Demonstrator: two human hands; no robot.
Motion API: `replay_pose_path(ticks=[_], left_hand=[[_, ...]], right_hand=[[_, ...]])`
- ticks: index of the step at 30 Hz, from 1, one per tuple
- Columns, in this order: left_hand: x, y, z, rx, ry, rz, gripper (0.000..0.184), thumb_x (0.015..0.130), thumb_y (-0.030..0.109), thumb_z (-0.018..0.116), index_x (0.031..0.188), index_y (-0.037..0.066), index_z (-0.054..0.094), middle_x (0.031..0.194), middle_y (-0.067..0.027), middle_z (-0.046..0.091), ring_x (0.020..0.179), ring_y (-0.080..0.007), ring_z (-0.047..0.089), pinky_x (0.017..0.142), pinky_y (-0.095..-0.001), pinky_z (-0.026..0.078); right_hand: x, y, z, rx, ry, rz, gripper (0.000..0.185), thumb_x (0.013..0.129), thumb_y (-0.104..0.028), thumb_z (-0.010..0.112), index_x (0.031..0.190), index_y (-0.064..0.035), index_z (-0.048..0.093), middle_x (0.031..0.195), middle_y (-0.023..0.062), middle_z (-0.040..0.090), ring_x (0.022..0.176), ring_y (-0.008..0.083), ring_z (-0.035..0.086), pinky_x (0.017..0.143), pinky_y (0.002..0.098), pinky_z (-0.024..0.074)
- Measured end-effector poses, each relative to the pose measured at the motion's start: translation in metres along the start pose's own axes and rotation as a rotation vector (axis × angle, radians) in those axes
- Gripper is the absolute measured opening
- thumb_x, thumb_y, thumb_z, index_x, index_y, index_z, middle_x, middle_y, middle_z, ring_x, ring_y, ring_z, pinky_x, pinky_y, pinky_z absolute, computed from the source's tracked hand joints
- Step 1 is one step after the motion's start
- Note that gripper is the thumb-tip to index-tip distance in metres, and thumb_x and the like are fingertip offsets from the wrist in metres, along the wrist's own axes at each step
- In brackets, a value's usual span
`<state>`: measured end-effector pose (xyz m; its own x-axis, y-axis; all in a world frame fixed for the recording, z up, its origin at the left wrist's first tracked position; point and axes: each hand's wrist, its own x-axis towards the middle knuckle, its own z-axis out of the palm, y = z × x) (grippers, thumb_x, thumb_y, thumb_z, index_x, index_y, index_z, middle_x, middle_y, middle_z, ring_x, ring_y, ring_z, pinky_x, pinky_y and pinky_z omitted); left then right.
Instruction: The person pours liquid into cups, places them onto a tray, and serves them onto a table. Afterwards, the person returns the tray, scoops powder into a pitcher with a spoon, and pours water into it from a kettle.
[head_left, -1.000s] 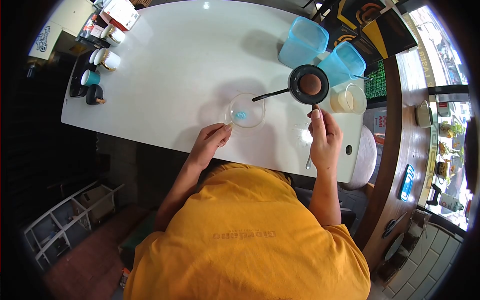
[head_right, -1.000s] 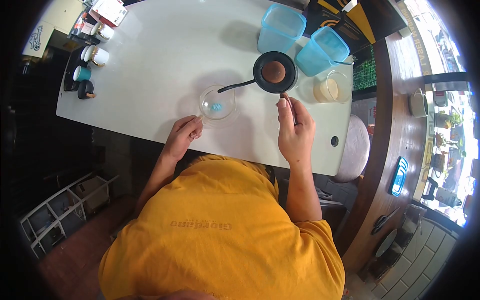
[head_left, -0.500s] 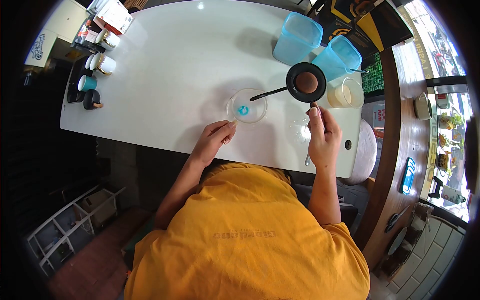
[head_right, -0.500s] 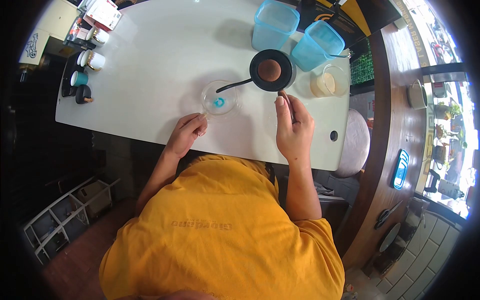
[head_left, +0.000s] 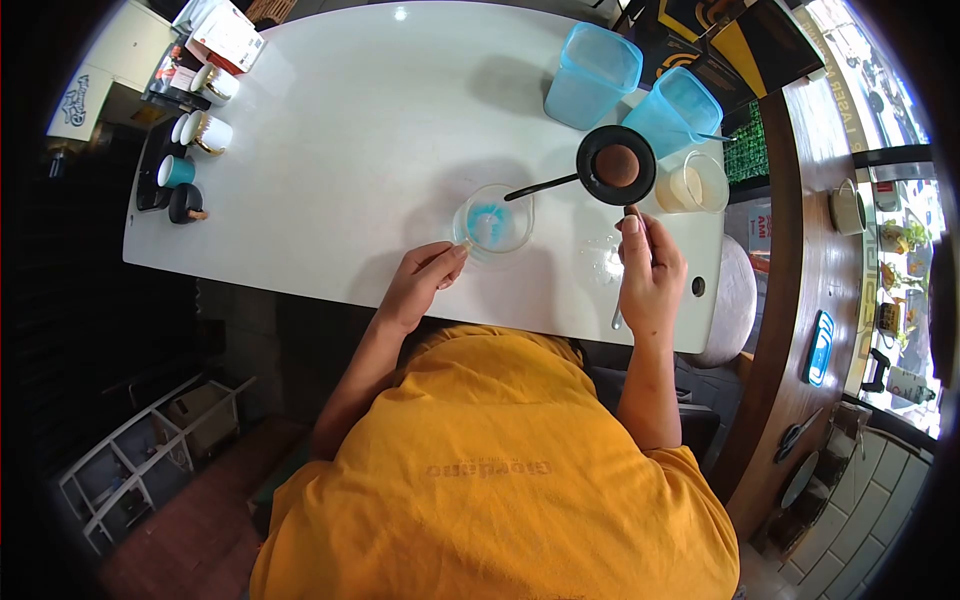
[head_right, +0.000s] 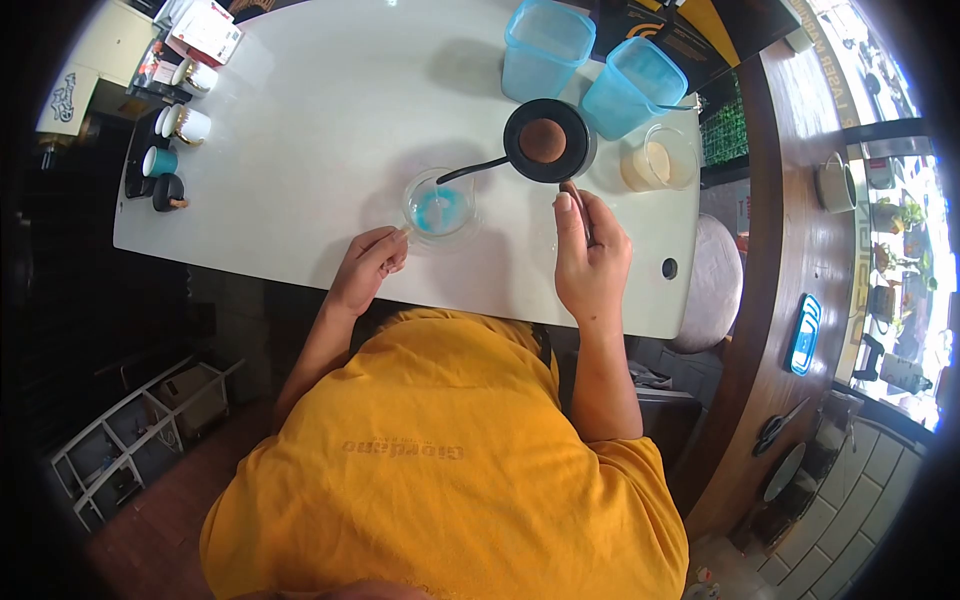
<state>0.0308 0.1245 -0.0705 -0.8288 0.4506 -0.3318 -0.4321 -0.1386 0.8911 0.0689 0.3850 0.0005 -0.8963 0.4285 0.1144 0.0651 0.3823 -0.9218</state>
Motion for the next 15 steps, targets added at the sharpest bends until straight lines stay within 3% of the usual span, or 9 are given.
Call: replay_pose_path(ticks=[5, 15], left_hand=[[0.000, -0.006, -0.008, 0.102, 0.042, 0.080, 0.029, 0.095, 0.024, 0.054, 0.071, 0.007, 0.055, 0.064, 0.0056, 0.040, 0.063, -0.0053, 0.033, 0.059, -0.0221, 0.028], [0.011, -0.006, 0.005, -0.096, -0.026, 0.026, 0.030, 0.096, 0.019, 0.047, 0.069, 0.006, 0.047, 0.065, 0.0020, 0.038, 0.062, -0.0089, 0.033, 0.061, -0.0254, 0.030]], right_hand=[[-0.001, -0.001, -0.001, -0.012, -0.003, 0.004, 0.026, 0.093, -0.018, 0.058, 0.102, 0.0059, 0.064, 0.070, 0.0050, 0.060, 0.063, 0.0074, 0.050, 0.058, 0.0229, 0.0408], [-0.003, -0.006, 0.000, -0.017, -0.021, 0.006, 0.026, 0.093, -0.018, 0.058, 0.101, 0.0063, 0.064, 0.070, 0.0051, 0.061, 0.063, 0.0073, 0.050, 0.058, 0.0228, 0.0412]])
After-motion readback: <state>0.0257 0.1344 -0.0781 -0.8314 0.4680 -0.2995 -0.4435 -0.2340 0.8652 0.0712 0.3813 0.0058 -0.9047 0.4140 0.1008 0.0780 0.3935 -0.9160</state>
